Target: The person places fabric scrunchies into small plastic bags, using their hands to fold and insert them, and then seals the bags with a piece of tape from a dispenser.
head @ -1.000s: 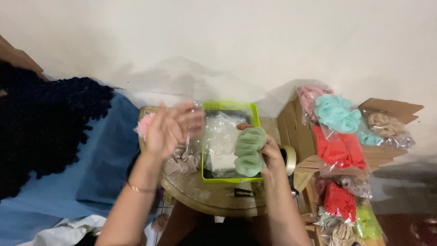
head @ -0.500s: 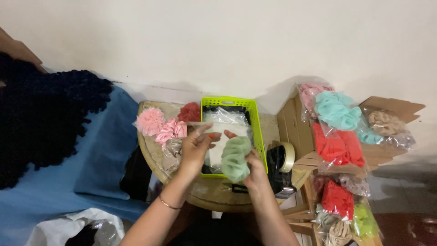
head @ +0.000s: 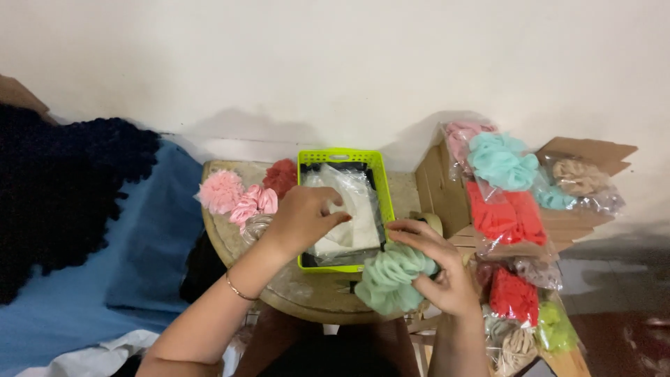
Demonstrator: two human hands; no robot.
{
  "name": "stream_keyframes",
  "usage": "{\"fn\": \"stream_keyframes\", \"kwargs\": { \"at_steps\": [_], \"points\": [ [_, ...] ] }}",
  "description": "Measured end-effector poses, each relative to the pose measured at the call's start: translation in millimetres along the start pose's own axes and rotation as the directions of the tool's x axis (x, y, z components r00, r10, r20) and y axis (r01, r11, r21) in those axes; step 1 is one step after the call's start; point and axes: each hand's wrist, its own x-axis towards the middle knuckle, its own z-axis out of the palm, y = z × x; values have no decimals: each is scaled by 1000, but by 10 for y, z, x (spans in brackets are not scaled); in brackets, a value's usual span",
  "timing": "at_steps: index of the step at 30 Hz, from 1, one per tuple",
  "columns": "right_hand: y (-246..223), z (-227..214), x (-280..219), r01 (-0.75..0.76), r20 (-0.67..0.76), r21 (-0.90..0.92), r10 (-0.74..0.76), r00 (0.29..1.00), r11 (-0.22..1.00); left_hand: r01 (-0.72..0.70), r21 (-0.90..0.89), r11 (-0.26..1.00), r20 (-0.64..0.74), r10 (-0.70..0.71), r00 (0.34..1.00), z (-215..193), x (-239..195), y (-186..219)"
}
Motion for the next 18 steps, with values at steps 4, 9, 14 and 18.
{"fn": "stream_keyframes", "kwargs": {
  "at_steps": [4, 9, 14, 18],
  "points": [
    [18, 23, 25, 94, 29, 12, -94, 995, 996, -5, 150, 989, 162, -19, 987, 39, 42, 284],
    [-235, 36, 126, 7, 140, -108, 8, 990, 994, -118, 166, 979, 289, 66, 955, 117, 69, 435],
    [-171, -49, 182, -37, 219, -242, 92, 971, 969, -181, 167, 969, 339, 116, 933, 162, 103, 386],
    [-21, -72, 125, -65, 214, -208, 111, 971, 976, -136, 44, 990, 372, 110, 922, 50, 118, 401]
  ]
}}
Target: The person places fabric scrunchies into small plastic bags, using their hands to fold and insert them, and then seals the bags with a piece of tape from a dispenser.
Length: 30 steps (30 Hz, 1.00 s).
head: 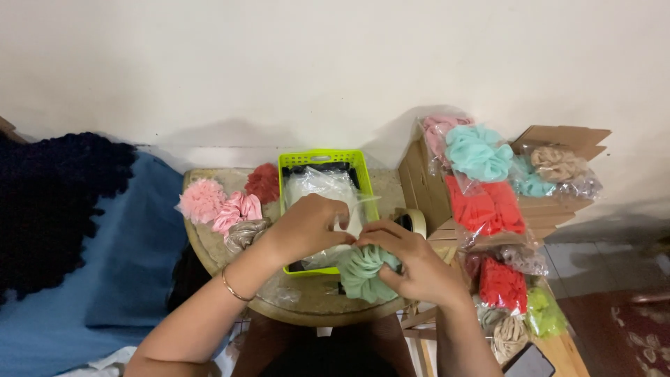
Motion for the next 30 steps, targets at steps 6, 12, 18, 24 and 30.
{"fn": "stream_keyframes", "kwargs": {
  "at_steps": [6, 12, 18, 24, 30],
  "points": [
    [97, 121, -7, -15, -97, 13, 16, 995, 1000, -42, -213, 976, -144, 11, 989, -1, 35, -199],
    [-22, 169, -92, 13, 69, 144, -23, 997, 990, -170, -34, 985, -444, 138, 885, 71, 56, -272],
    [48, 50, -503, -16, -202, 96, 35, 979, 995, -105, 154, 983, -435, 163, 886, 398, 87, -349],
    [239, 137, -506, 63, -770, -1, -41, 636, 998, 99, 24, 995, -342, -85, 936, 575, 81, -116],
    [488, 471, -143, -151, -829, -228, -110, 549, 962, 6, -221, 975, -364, -88, 927, 672, 202, -145]
  ]
}}
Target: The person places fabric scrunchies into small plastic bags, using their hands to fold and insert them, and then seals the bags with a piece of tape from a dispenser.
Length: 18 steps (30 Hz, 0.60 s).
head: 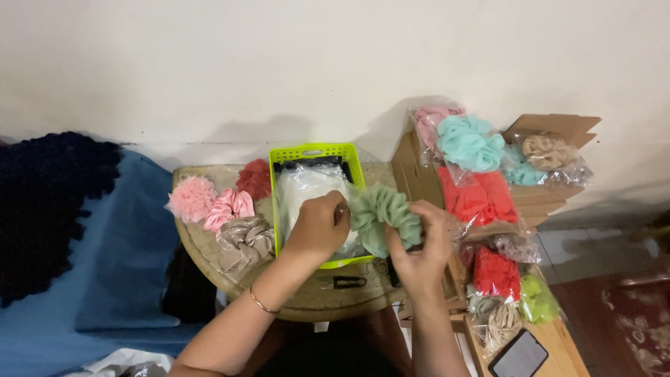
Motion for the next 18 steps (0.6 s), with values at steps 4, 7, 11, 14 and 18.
{"fn": "stream_keyframes", "kwargs": {
  "at_steps": [4, 7, 11, 14, 18],
  "points": [
    [-45, -41, -55, -48, 89, -110, 58, 994, 993, 31, -85, 996, -78, -38, 996, 12, 12, -17],
    [-105, -55, -62, -216, 229, -76, 228, 946, 973, 44, -90, 995, -63, -50, 997, 62, -5, 30],
    [58, 44, -158, -331, 183, 24, 322, 929, 943, 112, 78, 991, 102, -120, 988, 57, -116, 262],
    [200, 100, -225, -387, 41, 135, 385, 922, 912, 46, 136, 990, 164, -68, 984, 80, -195, 349],
    [149, 144, -273, -327, -32, 175, 337, 941, 929, 43, 145, 988, 165, -67, 984, 42, -154, 377]
  ]
}}
